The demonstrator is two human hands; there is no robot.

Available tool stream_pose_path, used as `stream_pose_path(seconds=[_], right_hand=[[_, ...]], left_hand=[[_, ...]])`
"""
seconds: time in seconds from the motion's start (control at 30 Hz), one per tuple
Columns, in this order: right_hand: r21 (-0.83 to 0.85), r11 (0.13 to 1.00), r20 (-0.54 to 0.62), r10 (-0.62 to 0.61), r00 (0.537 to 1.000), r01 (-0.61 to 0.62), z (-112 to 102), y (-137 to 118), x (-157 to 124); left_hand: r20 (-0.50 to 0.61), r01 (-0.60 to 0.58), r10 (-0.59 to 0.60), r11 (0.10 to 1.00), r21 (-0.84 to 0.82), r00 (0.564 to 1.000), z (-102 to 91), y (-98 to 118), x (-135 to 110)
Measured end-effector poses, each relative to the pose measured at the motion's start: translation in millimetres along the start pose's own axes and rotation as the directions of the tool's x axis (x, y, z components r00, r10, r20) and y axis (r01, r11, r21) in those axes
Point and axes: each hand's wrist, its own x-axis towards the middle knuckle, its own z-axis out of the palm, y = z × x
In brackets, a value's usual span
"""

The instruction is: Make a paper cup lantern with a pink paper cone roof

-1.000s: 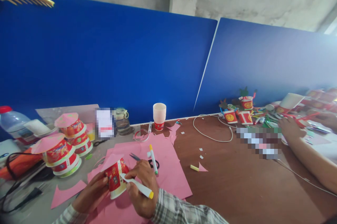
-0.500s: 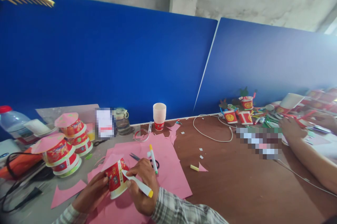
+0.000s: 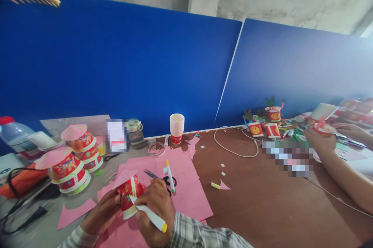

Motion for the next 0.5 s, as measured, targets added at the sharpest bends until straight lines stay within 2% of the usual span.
stream_pose_path(seconds=[0.17,0.27,0.5], right_hand=[[0.023,0.999,-0.007,0.033,0.999,-0.033,-11.3,-3.5,11.1],[0.024,0.999,-0.003,0.044,0.999,-0.044,-12.9,-3.9,13.4],[0.059,0.997,0.066,0.055,0.996,-0.059,-12.4,0.2,10.3]], left_hand=[[-0.001,0.057,-0.057,0.998,0.011,0.998,-0.4,0.9,0.1],[-0.003,0.053,-0.053,0.999,0.013,0.999,-2.0,-1.1,1.0],[0.082,0.013,-0.014,1.000,0.014,0.997,-3.3,-3.0,1.3]])
